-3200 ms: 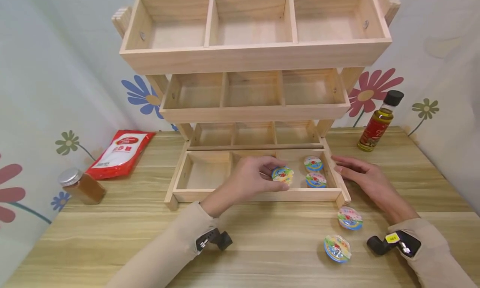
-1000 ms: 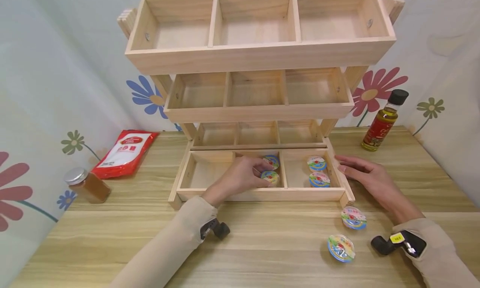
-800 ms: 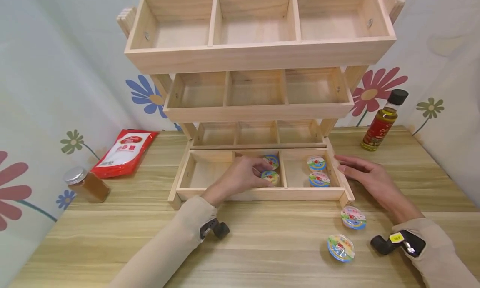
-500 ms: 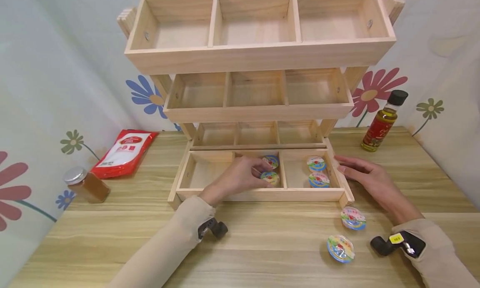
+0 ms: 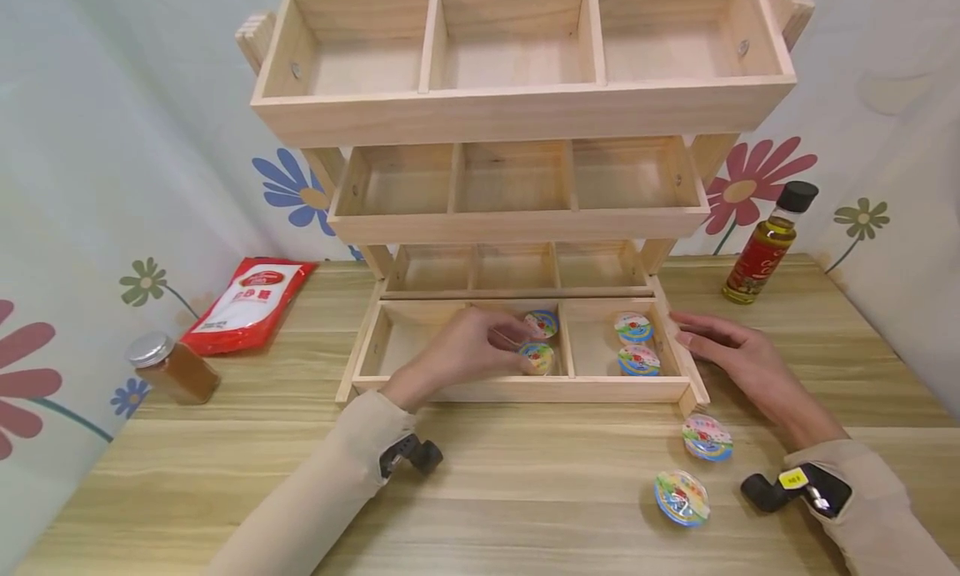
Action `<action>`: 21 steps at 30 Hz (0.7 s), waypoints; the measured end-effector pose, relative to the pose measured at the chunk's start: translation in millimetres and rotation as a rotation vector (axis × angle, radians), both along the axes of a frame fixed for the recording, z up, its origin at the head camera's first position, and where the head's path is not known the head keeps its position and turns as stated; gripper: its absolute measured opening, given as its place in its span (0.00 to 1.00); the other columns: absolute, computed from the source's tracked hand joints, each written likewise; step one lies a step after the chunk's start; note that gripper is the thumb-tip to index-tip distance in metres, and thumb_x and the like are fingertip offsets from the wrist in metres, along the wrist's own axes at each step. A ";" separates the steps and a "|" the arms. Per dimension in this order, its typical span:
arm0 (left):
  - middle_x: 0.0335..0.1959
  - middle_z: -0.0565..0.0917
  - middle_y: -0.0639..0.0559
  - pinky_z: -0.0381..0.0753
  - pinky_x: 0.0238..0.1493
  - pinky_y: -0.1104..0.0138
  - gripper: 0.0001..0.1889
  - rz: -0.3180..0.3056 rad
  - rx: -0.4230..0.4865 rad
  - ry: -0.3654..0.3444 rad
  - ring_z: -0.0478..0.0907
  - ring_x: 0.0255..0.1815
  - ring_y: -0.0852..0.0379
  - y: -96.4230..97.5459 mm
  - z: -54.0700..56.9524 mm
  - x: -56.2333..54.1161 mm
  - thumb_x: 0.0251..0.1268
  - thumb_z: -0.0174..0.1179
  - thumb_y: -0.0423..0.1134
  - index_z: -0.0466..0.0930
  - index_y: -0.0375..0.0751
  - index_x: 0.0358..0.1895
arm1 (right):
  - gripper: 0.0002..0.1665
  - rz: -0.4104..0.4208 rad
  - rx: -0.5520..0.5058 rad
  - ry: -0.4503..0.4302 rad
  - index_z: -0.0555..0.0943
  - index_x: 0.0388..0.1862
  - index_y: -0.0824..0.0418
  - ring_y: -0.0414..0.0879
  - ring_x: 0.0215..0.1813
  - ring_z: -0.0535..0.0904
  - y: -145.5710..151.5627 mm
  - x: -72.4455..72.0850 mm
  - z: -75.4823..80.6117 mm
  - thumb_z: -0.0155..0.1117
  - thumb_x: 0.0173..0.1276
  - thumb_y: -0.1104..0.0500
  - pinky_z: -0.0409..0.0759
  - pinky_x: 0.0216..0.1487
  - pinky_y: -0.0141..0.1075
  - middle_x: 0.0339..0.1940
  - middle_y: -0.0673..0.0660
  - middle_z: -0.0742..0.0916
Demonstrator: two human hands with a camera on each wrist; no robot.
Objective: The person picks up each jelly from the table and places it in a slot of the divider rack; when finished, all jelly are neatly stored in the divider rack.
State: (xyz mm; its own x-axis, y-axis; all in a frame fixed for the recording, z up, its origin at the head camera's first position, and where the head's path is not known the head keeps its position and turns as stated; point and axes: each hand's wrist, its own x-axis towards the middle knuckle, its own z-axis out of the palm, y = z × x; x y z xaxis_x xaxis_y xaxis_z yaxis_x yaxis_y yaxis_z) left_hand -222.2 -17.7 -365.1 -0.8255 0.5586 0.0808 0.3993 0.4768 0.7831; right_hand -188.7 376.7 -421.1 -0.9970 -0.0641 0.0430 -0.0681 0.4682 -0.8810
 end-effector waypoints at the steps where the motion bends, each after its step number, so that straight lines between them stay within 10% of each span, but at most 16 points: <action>1: 0.48 0.91 0.51 0.84 0.49 0.70 0.16 0.006 0.002 0.007 0.87 0.46 0.60 0.0 1.9 1.3 0.62 0.79 0.39 0.91 0.42 0.52 | 0.29 0.001 -0.002 0.003 0.76 0.78 0.55 0.18 0.60 0.70 -0.1 0.1 -0.1 0.63 0.83 0.50 0.68 0.54 0.16 0.57 0.23 0.82; 7: 0.50 0.91 0.46 0.84 0.49 0.71 0.14 0.011 0.071 0.049 0.88 0.50 0.53 9.1 13.7 16.9 0.67 0.75 0.37 0.90 0.37 0.53 | 0.30 -0.009 0.034 -0.001 0.76 0.78 0.55 0.19 0.61 0.68 -1.3 0.4 0.6 0.63 0.82 0.48 0.67 0.53 0.15 0.56 0.23 0.82; 21: 0.51 0.91 0.51 0.81 0.49 0.79 0.17 -0.189 0.094 0.030 0.86 0.49 0.66 61.1 11.9 53.8 0.66 0.76 0.37 0.89 0.37 0.56 | 0.30 -0.008 0.041 0.002 0.76 0.78 0.53 0.21 0.62 0.68 -1.3 1.6 2.0 0.63 0.82 0.46 0.66 0.53 0.15 0.58 0.24 0.81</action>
